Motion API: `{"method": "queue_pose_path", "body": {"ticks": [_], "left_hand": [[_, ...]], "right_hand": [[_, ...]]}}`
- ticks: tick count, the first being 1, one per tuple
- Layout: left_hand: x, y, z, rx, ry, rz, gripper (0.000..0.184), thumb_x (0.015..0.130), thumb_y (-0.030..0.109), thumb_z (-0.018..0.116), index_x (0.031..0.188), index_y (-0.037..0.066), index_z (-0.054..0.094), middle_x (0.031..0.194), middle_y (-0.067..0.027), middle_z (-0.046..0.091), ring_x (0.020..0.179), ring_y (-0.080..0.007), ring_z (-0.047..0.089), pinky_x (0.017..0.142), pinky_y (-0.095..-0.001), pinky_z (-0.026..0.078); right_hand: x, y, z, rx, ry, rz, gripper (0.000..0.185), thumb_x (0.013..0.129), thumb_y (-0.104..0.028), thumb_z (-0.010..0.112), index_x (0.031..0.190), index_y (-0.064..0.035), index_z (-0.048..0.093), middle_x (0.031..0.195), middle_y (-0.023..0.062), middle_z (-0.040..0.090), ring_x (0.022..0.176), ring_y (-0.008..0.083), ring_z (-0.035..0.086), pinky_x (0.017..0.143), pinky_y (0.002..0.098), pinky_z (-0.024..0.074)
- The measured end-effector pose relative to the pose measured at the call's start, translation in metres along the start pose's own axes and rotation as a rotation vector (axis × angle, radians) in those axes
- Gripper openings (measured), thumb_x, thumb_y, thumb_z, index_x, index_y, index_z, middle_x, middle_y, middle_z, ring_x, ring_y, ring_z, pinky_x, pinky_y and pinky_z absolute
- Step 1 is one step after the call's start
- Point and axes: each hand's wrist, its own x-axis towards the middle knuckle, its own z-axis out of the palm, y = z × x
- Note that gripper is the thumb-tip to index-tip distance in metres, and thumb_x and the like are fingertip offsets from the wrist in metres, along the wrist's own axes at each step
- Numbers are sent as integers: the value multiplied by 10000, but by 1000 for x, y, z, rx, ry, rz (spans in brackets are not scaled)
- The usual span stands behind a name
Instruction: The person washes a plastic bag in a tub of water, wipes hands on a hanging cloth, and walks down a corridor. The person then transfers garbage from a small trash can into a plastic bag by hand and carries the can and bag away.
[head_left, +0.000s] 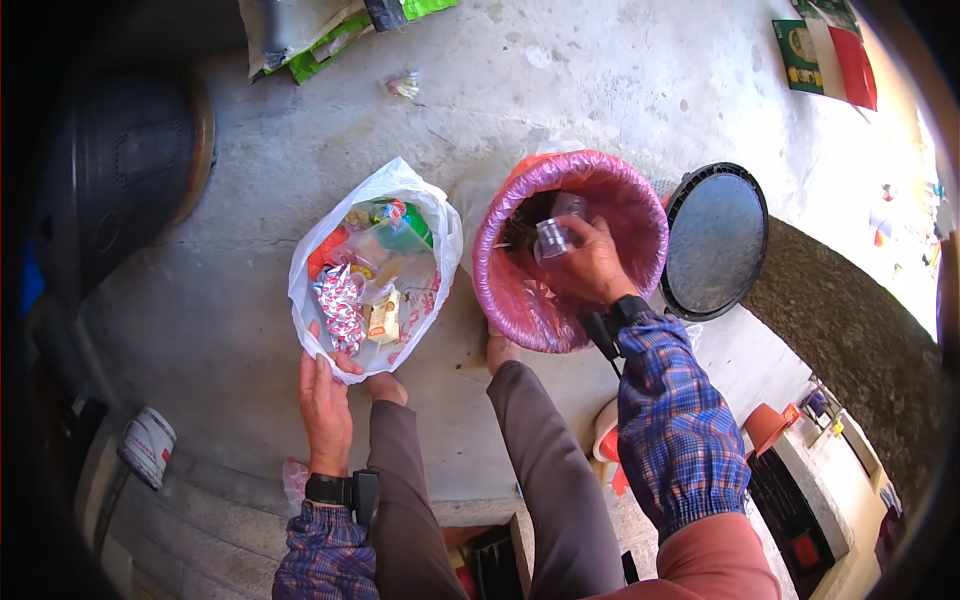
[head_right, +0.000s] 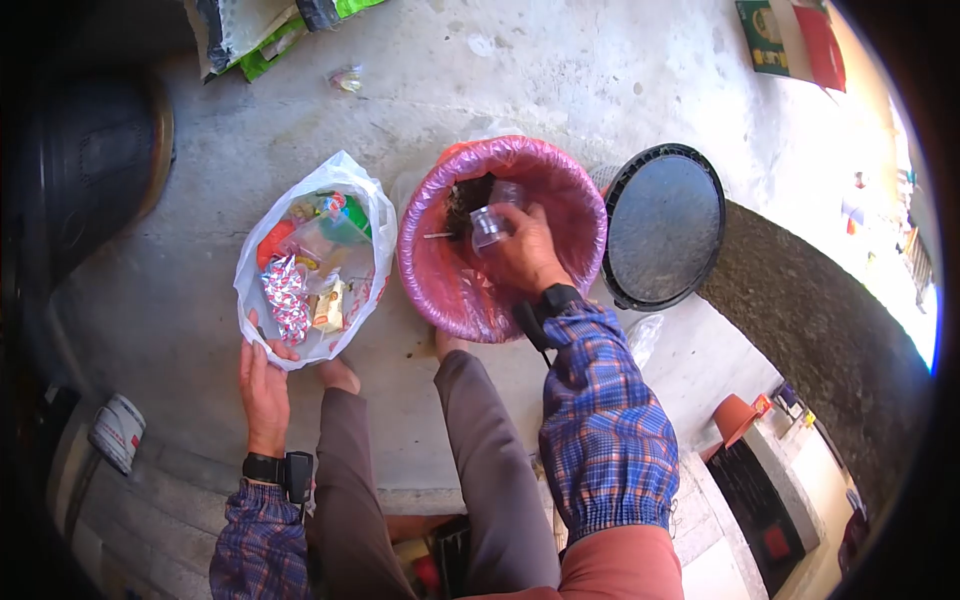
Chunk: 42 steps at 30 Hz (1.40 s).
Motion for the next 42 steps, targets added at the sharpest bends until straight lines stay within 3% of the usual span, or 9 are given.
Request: {"method": "queue_pose_path", "body": {"ticks": [3,8,11,15,28,32,36,40,42], "left_hand": [[-2,0,-2,0,-26,10,521,1023,246,419,1480,35,286,867,-24,527,859,-134,532,857,-309,417],[-5,-3,-12,-30,-40,11,501,1029,244,412,1475,41,304,876,-17,523,858,-133,537,860,-328,430],[-9,-3,-14,-73,-29,13,485,1033,237,407,1469,42,322,888,-13,517,857,-125,538,877,-341,443],[-13,-2,-19,-109,-22,6,462,1032,223,411,1455,43,360,902,-5,509,856,-107,533,903,-336,451],[-16,-12,-38,-186,-24,-22,445,1032,252,439,1441,80,405,883,20,494,834,-74,504,755,-242,424],[-14,-18,-49,-160,-8,6,442,1034,249,431,1441,78,406,897,19,507,829,-74,502,749,-234,417],[-14,-13,-59,-103,-50,16,472,1039,233,407,1469,56,329,890,-5,514,854,-106,526,826,-316,458],[-17,2,-51,-195,3,-5,484,1029,250,431,1470,81,327,888,-1,499,856,-117,536,853,-333,451],[-16,0,-54,-178,-4,-10,489,1027,253,435,1470,79,325,887,-1,494,857,-123,537,861,-337,448]], "right_hand": [[-41,-35,-2,-614,414,-230,478,684,-91,792,1133,-140,634,1138,166,463,1036,303,511,937,352,465],[-61,-34,-13,-458,517,-270,433,798,-56,718,1216,-110,618,1165,97,515,1063,203,565,926,301,485],[-79,-44,-11,-75,443,-191,385,883,-41,643,1261,-40,567,1057,28,618,904,112,616,805,253,526],[-128,-98,18,385,297,-122,434,880,-52,650,1298,-31,532,1173,64,604,1002,157,624,825,285,538],[-62,-112,235,15,-84,-163,486,887,-59,638,1352,-82,498,1224,72,482,1082,166,553,777,298,556],[-15,-65,284,-671,388,-479,618,778,-19,670,1357,-85,464,1263,213,471,1100,404,545,907,431,491],[-45,-55,280,-469,363,-685,634,736,4,634,1335,-115,463,1280,261,439,1074,474,528,912,502,466],[-89,-67,256,-596,487,-644,574,767,2,591,1316,-90,455,1246,268,471,1024,471,563,858,505,485],[-94,-47,248,-555,193,-200,560,763,17,600,1296,-72,452,1212,241,523,1069,430,549,877,452,478]]}}
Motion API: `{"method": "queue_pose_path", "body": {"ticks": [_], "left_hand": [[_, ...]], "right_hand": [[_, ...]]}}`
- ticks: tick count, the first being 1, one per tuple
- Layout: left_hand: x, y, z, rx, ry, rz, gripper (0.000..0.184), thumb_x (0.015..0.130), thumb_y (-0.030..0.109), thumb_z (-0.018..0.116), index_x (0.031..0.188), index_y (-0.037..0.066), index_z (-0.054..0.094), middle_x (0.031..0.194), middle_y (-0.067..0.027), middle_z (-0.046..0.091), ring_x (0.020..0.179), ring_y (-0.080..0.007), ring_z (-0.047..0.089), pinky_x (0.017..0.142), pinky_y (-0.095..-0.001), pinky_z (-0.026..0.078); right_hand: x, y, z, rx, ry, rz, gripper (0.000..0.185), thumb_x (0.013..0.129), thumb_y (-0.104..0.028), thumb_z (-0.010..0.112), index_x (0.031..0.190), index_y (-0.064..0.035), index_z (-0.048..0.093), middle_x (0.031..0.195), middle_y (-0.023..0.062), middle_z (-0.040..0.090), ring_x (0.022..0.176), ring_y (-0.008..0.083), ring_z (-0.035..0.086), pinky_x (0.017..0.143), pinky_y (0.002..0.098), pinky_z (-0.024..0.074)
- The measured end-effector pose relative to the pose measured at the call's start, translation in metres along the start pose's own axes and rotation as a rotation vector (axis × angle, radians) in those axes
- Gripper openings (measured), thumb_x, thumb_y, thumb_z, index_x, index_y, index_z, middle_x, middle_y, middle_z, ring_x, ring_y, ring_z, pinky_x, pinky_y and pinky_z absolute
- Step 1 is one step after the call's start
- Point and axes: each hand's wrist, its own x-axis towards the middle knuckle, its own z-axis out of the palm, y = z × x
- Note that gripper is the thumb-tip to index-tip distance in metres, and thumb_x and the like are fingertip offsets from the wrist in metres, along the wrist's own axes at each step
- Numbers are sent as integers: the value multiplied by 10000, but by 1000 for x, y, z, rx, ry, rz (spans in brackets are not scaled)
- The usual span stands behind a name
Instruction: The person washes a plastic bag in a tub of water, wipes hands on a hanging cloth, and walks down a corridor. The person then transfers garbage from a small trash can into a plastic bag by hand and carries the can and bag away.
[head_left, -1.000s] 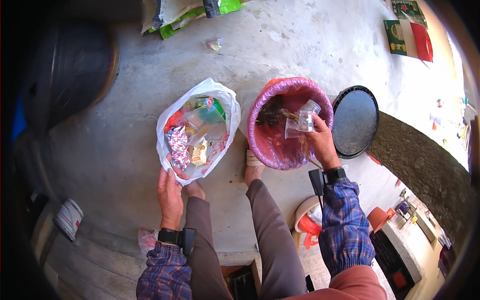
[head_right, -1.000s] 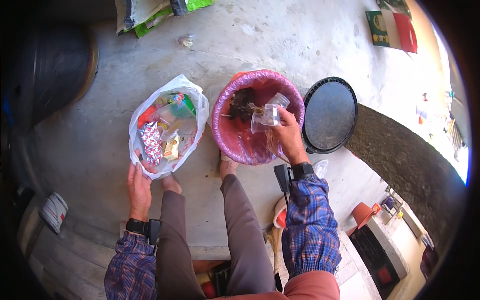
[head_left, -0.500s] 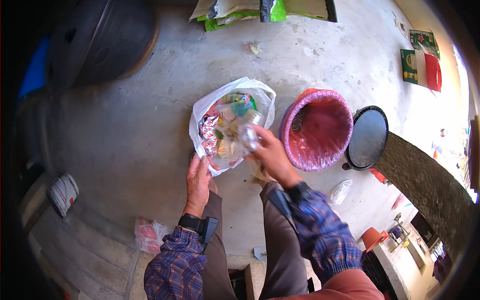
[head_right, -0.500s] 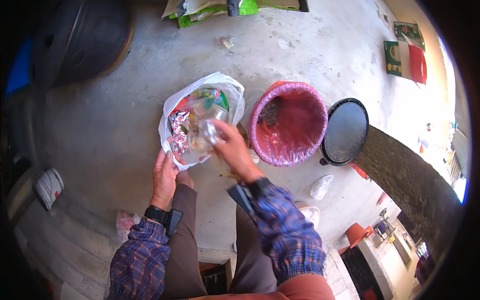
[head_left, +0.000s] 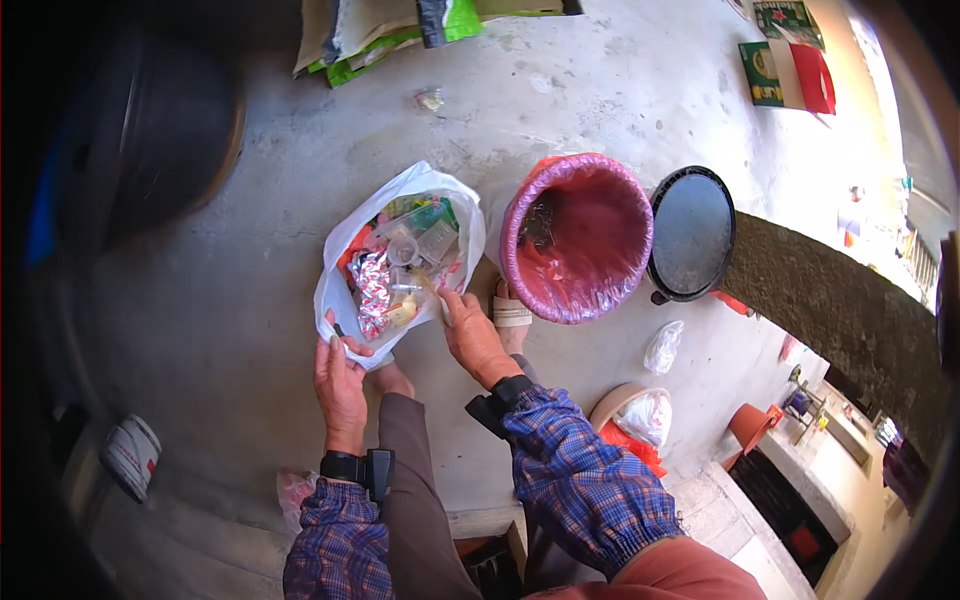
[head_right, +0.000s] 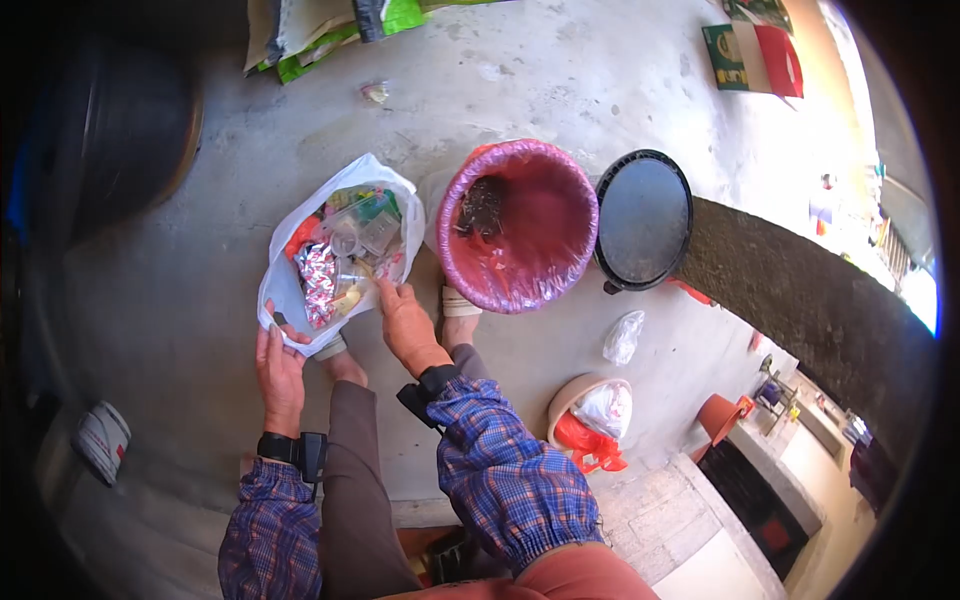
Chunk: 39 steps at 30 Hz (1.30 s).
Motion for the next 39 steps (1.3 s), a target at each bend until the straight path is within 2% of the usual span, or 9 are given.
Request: {"method": "queue_pose_path", "body": {"ticks": [7,10,13,21,26,28,30,33,39], "left_hand": [[-1,-6,5,86,13,-16,502,1022,253,443,1473,71,317,883,-2,482,854,-130,539,867,-340,444],[-2,-8,6,128,-7,-18,499,1024,249,441,1473,69,317,880,-2,479,842,-127,539,857,-341,446],[-4,-6,14,110,15,-23,495,1026,245,439,1473,70,318,877,-2,482,838,-126,540,847,-339,445],[1,-9,17,95,37,-24,483,1015,238,465,1458,80,356,853,12,501,825,-123,544,837,-324,433],[0,-11,19,104,50,-22,487,1020,232,460,1465,77,337,856,9,498,825,-127,545,845,-340,441],[0,-11,18,109,52,-21,481,1010,252,473,1451,86,375,860,17,513,833,-121,538,855,-322,411],[-1,-6,23,110,60,-16,478,1012,250,468,1451,84,375,860,15,513,832,-120,538,854,-326,417],[-2,-3,23,94,55,-14,469,1018,241,459,1449,76,378,856,9,513,828,-120,538,848,-327,431],[2,-5,19,59,37,11,457,1018,214,461,1437,49,388,842,-4,519,816,-111,540,819,-283,446]], "right_hand": [[46,-47,18,415,-24,-37,349,777,-24,619,1125,-19,582,1055,233,612,1022,405,579,853,452,477],[61,-51,35,373,190,-123,367,786,-37,626,1149,-11,570,1077,243,607,1013,408,583,859,447,481],[35,-48,9,439,269,-262,345,814,-58,639,1150,-13,576,1055,210,614,1000,379,604,850,417,499],[6,51,-106,243,490,-61,152,861,-80,588,1007,-44,607,934,187,627,900,373,611,786,426,494],[108,121,-86,-1,282,-38,247,887,-167,568,1088,-39,630,1027,221,650,950,409,617,838,456,489],[133,127,-82,-299,-125,-5,289,878,-207,569,1119,-60,634,1070,237,648,989,395,621,859,443,489],[128,120,-92,-349,-208,104,315,872,-259,574,1114,-72,649,1093,233,646,1002,381,626,862,444,493],[97,119,-121,-19,173,-178,194,860,-162,622,1007,-44,665,966,205,664,869,371,656,759,440,508],[-14,16,-174,457,461,-163,128,922,-39,569,1028,-12,634,901,88,647,785,165,627,734,281,501]]}}
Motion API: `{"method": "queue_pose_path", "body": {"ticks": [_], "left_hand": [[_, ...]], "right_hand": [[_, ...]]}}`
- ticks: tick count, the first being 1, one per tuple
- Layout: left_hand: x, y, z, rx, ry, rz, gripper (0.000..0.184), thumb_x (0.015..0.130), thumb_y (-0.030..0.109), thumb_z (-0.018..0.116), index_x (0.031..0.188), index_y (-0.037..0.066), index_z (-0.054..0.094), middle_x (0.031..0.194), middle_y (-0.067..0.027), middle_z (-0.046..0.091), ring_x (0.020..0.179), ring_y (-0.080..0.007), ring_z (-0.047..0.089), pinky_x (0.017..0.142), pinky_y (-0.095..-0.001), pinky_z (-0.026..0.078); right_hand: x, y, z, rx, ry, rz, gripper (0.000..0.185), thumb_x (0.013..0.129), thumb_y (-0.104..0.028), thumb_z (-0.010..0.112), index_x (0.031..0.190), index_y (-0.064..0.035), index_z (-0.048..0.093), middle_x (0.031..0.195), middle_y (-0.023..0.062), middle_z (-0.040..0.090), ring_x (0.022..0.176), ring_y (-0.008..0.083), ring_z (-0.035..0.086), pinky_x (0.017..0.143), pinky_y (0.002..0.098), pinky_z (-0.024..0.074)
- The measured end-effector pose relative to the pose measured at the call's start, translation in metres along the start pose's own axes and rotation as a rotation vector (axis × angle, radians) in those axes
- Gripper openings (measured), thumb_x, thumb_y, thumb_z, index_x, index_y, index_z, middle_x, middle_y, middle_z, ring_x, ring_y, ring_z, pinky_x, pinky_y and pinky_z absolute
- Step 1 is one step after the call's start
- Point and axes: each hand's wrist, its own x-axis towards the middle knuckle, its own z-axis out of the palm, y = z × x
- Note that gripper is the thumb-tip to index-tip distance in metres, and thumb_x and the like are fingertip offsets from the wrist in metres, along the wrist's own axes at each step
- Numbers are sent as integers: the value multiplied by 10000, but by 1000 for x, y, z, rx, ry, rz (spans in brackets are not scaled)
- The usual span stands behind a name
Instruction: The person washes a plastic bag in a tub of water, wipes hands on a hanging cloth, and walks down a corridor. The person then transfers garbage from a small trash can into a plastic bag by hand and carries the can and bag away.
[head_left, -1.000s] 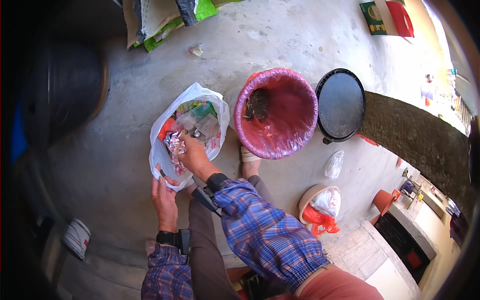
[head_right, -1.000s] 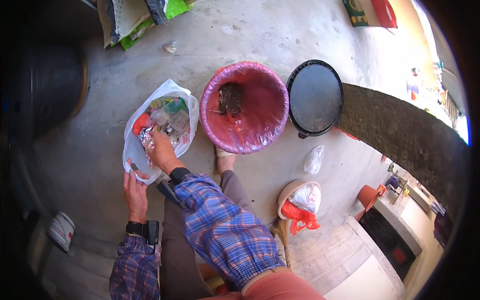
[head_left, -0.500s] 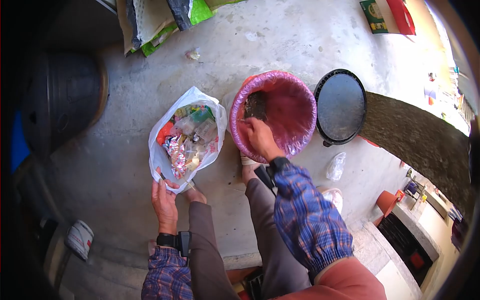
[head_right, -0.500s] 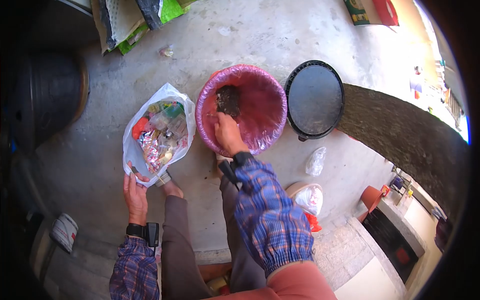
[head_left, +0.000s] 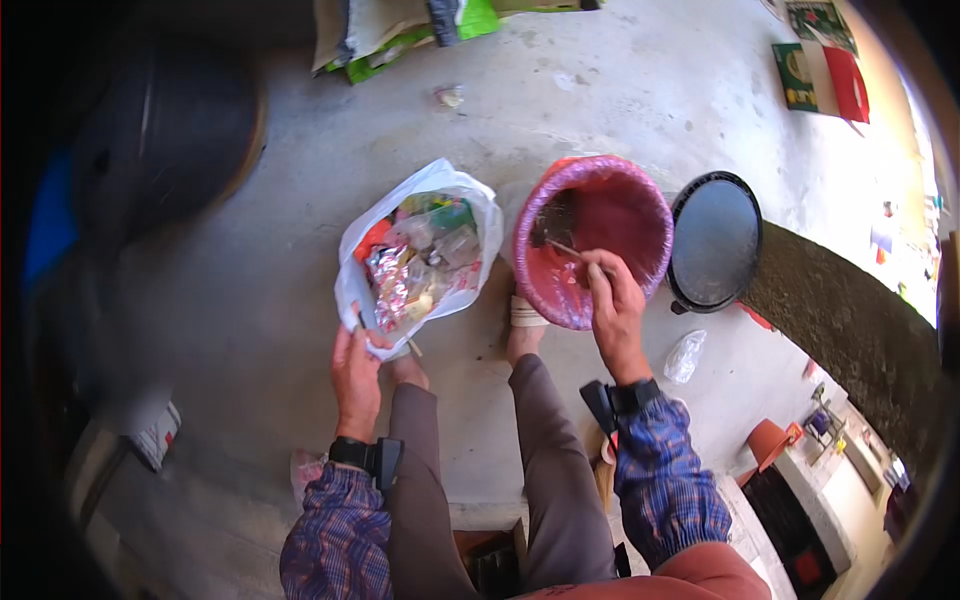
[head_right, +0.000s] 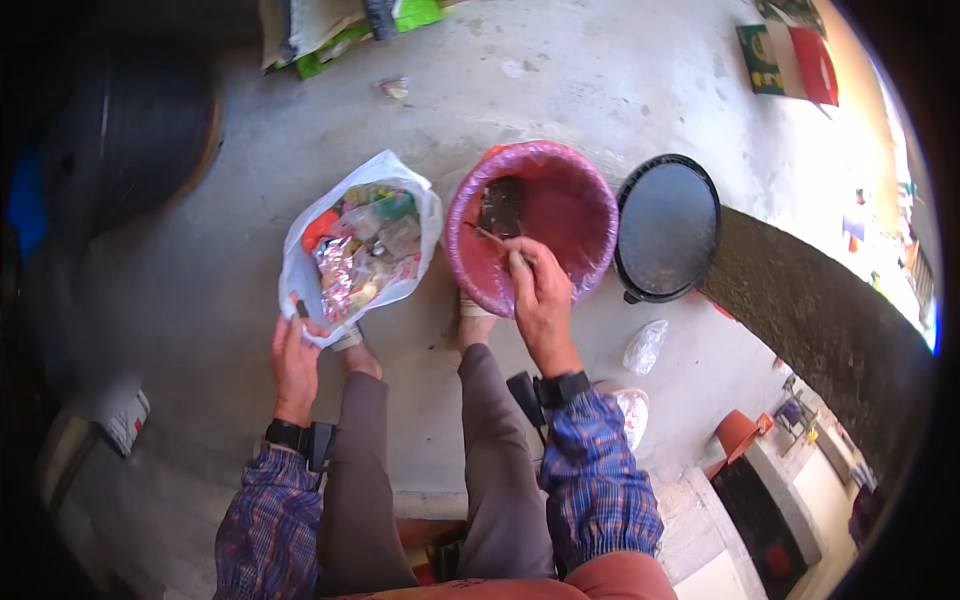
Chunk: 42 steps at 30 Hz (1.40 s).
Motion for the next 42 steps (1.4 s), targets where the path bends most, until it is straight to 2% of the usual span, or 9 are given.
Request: {"method": "queue_pose_path", "body": {"ticks": [4,7,11,18,21,26,30,37,42], "left_hand": [[1,-2,-4,21,-13,-32,446,1015,196,466,1439,79,398,833,6,538,788,-98,540,784,-262,446],[1,3,-13,43,3,-63,440,1022,185,449,1452,109,395,821,10,533,773,-99,548,779,-273,458],[0,7,-16,-56,-15,-43,455,1001,260,501,1417,85,441,853,16,584,789,-61,544,673,-196,391],[3,9,-45,-58,-56,-86,410,1016,191,460,1412,84,440,863,-10,563,846,-105,566,783,-274,461],[4,20,-52,-16,-61,-81,393,994,253,507,1343,72,511,854,10,601,791,-70,567,650,-193,379],[4,53,-68,-119,-82,-104,375,980,245,535,1301,52,541,882,-9,602,816,-83,574,703,-221,429],[10,67,-96,-190,-90,-118,381,967,243,555,1279,25,542,886,-23,600,827,-102,575,729,-243,456],[16,69,-122,-196,2,-127,310,974,223,543,1200,11,552,850,-22,576,801,-117,563,733,-267,461],[9,75,-114,-169,66,-130,302,983,218,520,1202,12,533,805,-5,492,807,-124,513,788,-299,431]], "right_hand": [[-29,-12,60,121,-137,-55,153,905,-12,594,1053,-23,629,942,61,611,842,142,598,748,273,489],[-29,-21,123,-151,-216,-375,184,858,36,595,1023,-39,629,939,137,618,841,304,627,741,347,508],[-55,-18,168,-160,-319,-303,175,846,35,598,1003,-36,628,922,159,622,854,349,623,745,365,508],[-85,-2,199,-95,-267,5,140,912,-7,586,1048,-21,616,895,47,593,804,105,567,725,251,483],[-94,-19,194,-6,-266,158,290,881,5,576,1165,-50,571,972,112,617,859,193,598,747,295,488],[-97,-22,184,-108,-363,226,218,930,-27,499,1144,-18,535,977,127,579,927,220,568,835,334,465],[-54,-55,173,-264,-396,-110,140,940,-8,474,1062,-22,540,983,171,587,958,297,586,844,351,464],[107,-23,200,-621,-413,-235,307,854,-327,635,817,-22,616,799,218,622,774,398,615,707,482,477],[220,53,229,-1350,-535,-351,223,857,-278,613,963,-115,723,1317,97,503,1192,319,468,878,450,491]]}}
